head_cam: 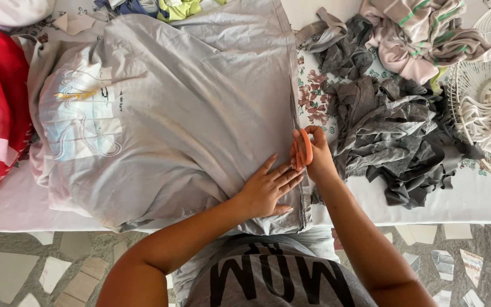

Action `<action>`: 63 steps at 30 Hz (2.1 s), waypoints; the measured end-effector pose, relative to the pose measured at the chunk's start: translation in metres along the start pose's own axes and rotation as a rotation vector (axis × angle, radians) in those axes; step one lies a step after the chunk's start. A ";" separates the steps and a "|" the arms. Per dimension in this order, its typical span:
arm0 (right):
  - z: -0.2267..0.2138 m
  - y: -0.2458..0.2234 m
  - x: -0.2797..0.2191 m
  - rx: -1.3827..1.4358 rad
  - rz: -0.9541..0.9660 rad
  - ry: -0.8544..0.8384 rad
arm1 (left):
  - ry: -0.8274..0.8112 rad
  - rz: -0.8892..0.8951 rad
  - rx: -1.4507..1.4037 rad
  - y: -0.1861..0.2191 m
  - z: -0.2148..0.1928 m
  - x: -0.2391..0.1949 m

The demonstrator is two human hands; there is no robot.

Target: Cutting a grey t-shirt into strips using orange-handled scissors on a table.

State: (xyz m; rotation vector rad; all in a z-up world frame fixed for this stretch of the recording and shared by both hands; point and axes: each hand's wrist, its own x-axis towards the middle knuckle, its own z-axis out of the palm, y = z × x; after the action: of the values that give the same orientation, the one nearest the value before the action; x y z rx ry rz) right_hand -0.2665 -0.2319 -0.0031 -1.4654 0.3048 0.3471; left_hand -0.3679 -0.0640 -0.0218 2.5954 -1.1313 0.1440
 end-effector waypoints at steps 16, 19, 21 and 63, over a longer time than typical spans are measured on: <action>0.014 -0.038 0.014 0.061 0.009 -0.047 | 0.262 0.049 0.041 -0.078 0.008 0.052; 0.014 -0.028 0.016 0.065 0.023 -0.040 | 0.299 0.012 0.030 -0.078 0.019 0.051; 0.017 -0.029 0.010 0.069 0.021 -0.037 | 0.313 0.000 0.016 -0.073 0.020 0.049; -0.004 -0.003 0.022 -0.057 -0.018 0.019 | 0.056 0.062 -0.021 -0.017 -0.004 0.008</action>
State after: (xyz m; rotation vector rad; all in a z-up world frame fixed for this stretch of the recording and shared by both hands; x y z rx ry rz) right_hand -0.2454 -0.2351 -0.0098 -1.5275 0.2988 0.3293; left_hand -0.3498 -0.0577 -0.0205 2.5232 -1.1873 0.2164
